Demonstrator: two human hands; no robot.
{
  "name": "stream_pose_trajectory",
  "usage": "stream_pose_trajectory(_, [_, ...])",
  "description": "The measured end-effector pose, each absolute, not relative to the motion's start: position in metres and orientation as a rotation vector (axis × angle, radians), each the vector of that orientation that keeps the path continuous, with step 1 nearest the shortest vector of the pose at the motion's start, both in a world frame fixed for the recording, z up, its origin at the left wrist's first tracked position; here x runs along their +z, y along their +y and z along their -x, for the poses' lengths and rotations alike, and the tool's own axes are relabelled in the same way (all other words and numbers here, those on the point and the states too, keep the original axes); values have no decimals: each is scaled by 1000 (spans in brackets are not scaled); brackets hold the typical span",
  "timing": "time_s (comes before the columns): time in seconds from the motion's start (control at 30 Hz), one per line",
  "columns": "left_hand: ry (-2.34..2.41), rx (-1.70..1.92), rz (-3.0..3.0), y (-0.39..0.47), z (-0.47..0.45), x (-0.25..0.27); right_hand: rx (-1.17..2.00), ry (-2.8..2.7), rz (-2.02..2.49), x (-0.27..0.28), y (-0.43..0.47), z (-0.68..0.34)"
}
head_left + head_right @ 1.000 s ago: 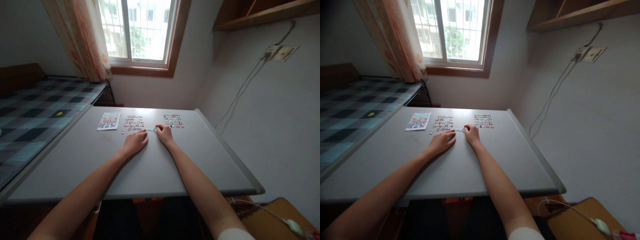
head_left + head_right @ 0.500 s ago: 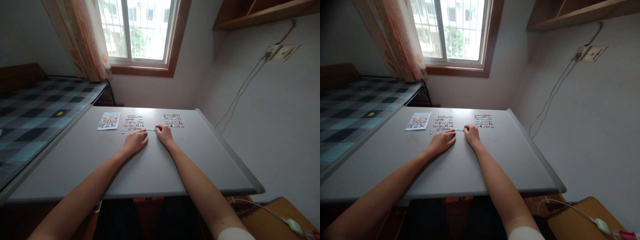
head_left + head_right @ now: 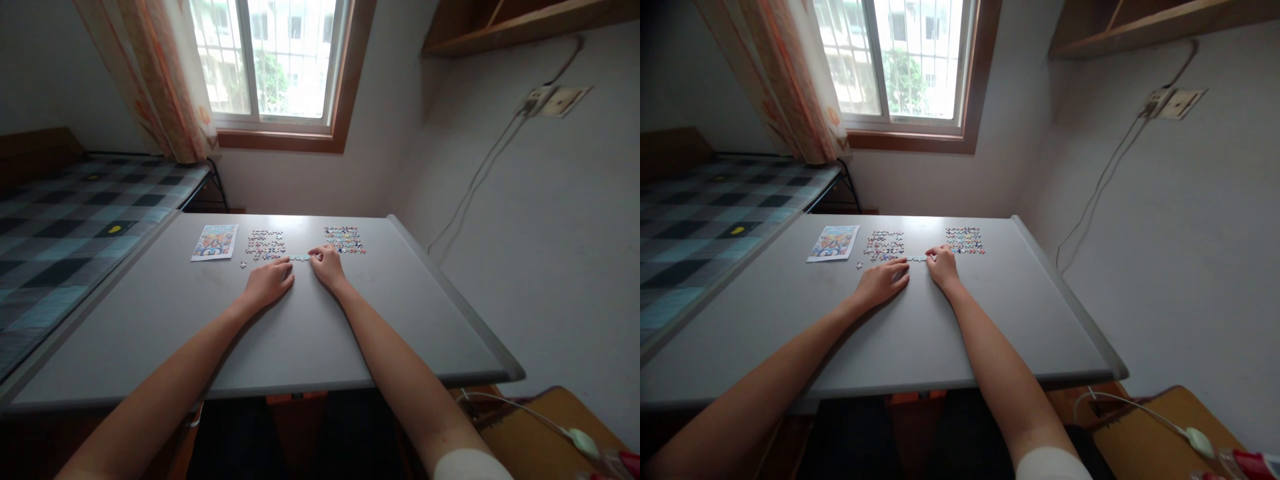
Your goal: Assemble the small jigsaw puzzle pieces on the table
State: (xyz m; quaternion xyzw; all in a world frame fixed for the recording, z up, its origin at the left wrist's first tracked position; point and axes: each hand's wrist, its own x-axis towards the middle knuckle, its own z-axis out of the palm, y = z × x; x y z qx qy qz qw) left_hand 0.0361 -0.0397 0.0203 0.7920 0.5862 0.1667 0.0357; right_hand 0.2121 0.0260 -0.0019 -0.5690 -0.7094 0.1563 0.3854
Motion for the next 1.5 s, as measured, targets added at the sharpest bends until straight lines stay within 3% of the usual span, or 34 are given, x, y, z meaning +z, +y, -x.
stream_pose_trajectory(1.5, [1827, 504, -2414, -41, -37, 22, 332, -1957, 1510, -5, 24, -211])
